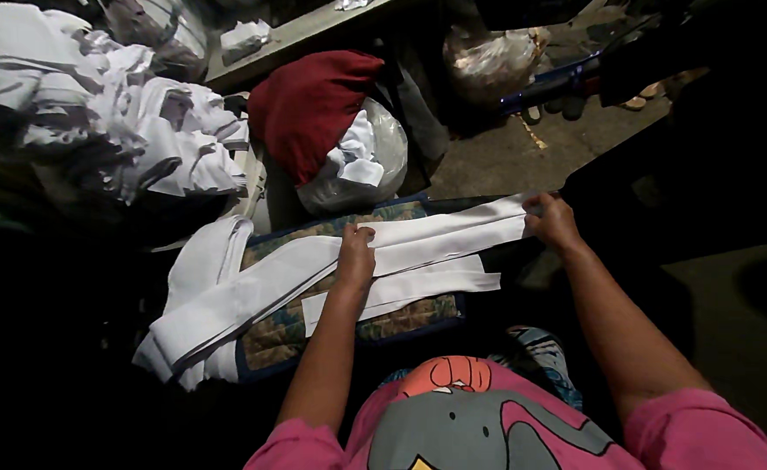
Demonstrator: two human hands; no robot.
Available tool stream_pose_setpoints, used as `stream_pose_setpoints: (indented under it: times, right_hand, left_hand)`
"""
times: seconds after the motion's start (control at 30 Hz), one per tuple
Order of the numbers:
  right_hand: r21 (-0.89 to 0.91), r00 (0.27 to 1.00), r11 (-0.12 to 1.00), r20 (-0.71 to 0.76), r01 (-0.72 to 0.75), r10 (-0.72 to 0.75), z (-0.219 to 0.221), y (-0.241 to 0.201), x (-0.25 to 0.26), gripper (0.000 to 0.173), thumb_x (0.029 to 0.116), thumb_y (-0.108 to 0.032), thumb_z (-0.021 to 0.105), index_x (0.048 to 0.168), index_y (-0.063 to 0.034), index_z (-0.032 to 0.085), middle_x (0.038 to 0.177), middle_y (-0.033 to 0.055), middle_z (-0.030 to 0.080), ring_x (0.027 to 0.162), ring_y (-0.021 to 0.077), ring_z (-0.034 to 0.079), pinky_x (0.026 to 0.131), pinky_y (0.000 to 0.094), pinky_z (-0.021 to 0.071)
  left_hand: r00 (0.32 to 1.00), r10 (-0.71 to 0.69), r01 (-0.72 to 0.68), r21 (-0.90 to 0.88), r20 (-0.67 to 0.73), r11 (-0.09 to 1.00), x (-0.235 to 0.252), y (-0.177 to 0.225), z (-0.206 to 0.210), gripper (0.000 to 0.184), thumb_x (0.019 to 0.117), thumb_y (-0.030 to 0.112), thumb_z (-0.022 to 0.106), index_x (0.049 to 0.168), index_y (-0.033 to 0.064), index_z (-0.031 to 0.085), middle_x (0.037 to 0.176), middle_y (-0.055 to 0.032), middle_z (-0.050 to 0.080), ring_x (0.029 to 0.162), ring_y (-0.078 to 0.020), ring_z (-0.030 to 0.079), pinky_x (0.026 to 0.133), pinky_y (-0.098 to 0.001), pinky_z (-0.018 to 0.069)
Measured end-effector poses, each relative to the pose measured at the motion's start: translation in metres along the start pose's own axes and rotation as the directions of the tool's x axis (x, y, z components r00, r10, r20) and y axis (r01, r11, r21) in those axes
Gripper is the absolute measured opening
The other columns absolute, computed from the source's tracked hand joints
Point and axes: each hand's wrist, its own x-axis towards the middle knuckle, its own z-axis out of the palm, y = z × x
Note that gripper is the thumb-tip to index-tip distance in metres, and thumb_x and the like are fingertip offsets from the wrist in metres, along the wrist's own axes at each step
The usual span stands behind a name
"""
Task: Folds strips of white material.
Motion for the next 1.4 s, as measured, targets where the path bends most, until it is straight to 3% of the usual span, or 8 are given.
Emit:
stream_pose_setpoints:
  times: [0.5, 0.6, 0.7, 0.8, 0.9, 1.07, 1.27, 1.4]
  right_hand:
    - [-0.012, 1.0, 1.0, 0.016, -0.006, 0.006, 0.0, 0.003, 0.007, 0.032, 0.092, 0.002, 0.067, 0.124, 0.0027, 0.065, 0.122, 0.0322, 0.064, 0.117, 0.0507, 0.061, 0.099, 0.0669, 0.0476]
    - [-0.066, 1.0, 0.998, -0.006, -0.006, 0.005, -0.001, 0.0, 0.004, 0.034, 0.0908, 0.001, 0.069, 0.124, 0.0027, 0.065, 0.124, 0.0343, 0.062, 0.118, 0.0526, 0.06, 0.098, 0.0681, 0.0481]
    - [-0.184, 0.982, 0.983, -0.177, 0.029, -0.062, 0.012, -0.023, -0.012, 0.037, 0.0931, -0.008, 0.066, 0.128, 0.0035, 0.062, 0.14, 0.0346, 0.05, 0.132, 0.0553, 0.045, 0.104, 0.0717, 0.039]
    - [-0.193, 0.919, 0.927, -0.171, 0.322, -0.355, 0.068, -0.045, -0.03, 0.04, 0.1026, -0.021, 0.055, 0.137, -0.0016, 0.061, 0.15, 0.0253, 0.05, 0.143, 0.0435, 0.043, 0.118, 0.0616, 0.0331]
    - [-0.209, 0.876, 0.854, 0.044, 0.477, -0.48, 0.122, -0.047, -0.039, 0.059, 0.1094, -0.047, 0.028, 0.151, -0.0132, 0.051, 0.162, 0.0144, 0.041, 0.155, 0.0328, 0.028, 0.126, 0.0603, 0.0141]
    - [-0.366, 0.917, 0.86, -0.042, 0.356, -0.398, 0.106, -0.01, -0.031, 0.063, 0.1086, -0.05, 0.031, 0.159, -0.0134, 0.04, 0.165, 0.0164, 0.035, 0.156, 0.0355, 0.024, 0.123, 0.0694, 0.0082]
    - [-0.321, 0.976, 0.94, -0.142, 0.112, -0.165, 0.062, 0.008, -0.021, 0.065, 0.1079, -0.049, 0.036, 0.161, -0.0119, 0.033, 0.165, 0.0242, 0.029, 0.154, 0.0462, 0.022, 0.116, 0.0771, 0.0134]
    - [-0.165, 0.922, 0.984, -0.367, 0.063, -0.12, 0.067, 0.012, -0.052, 0.064, 0.1055, -0.044, 0.043, 0.158, -0.0077, 0.038, 0.162, 0.0266, 0.034, 0.149, 0.0509, 0.028, 0.118, 0.0741, 0.0129]
  left_hand:
    - [0.996, 0.007, -0.015, 0.088, 0.087, 0.996, 0.009, -0.022, -0.002, 0.043, 0.089, 0.007, 0.076, 0.13, -0.0008, 0.064, 0.145, -0.0232, 0.051, 0.129, -0.0399, 0.055, 0.106, -0.053, 0.0491]
    - [0.998, 0.047, -0.041, 0.152, -0.039, 0.988, 0.008, -0.007, 0.009, 0.053, 0.0912, 0.023, 0.076, 0.137, 0.0021, 0.061, 0.158, -0.0269, 0.036, 0.142, -0.0492, 0.038, 0.112, -0.0611, 0.0395]
    - [0.955, 0.293, -0.283, 0.155, -0.039, 0.946, 0.004, 0.026, 0.044, 0.054, 0.1007, 0.031, 0.063, 0.145, 0.0022, 0.054, 0.162, -0.0274, 0.031, 0.152, -0.0458, 0.025, 0.123, -0.0594, 0.0242]
    - [0.858, 0.475, -0.504, 0.143, 0.197, 0.852, -0.003, 0.059, 0.086, 0.06, 0.1078, 0.039, 0.045, 0.157, 0.0049, 0.039, 0.168, -0.0199, 0.025, 0.157, -0.0396, 0.014, 0.125, -0.064, 0.0079]
    - [0.79, 0.453, -0.555, 0.17, 0.413, 0.814, -0.003, 0.068, 0.1, 0.051, 0.1071, 0.031, 0.041, 0.147, 0.0024, 0.052, 0.166, -0.0142, 0.033, 0.159, -0.0373, 0.007, 0.124, -0.0653, 0.0001]
    - [0.774, 0.515, -0.608, 0.208, 0.367, 0.766, -0.001, 0.028, 0.088, 0.065, 0.1087, 0.053, 0.028, 0.164, 0.0185, 0.028, 0.171, -0.0054, 0.02, 0.159, -0.0291, 0.012, 0.125, -0.0634, 0.005]
    - [0.849, 0.452, -0.524, 0.337, 0.273, 0.782, 0.001, -0.021, 0.052, 0.069, 0.1069, 0.061, 0.022, 0.163, 0.0213, 0.029, 0.171, -0.0024, 0.021, 0.159, -0.0256, 0.012, 0.124, -0.0663, 0.0029]
    - [0.878, 0.406, -0.472, 0.329, 0.252, 0.818, 0.001, -0.026, 0.045, 0.082, 0.1006, 0.071, 0.032, 0.164, 0.0191, 0.029, 0.171, -0.0102, 0.019, 0.16, -0.0306, 0.007, 0.125, -0.0655, -0.0009]
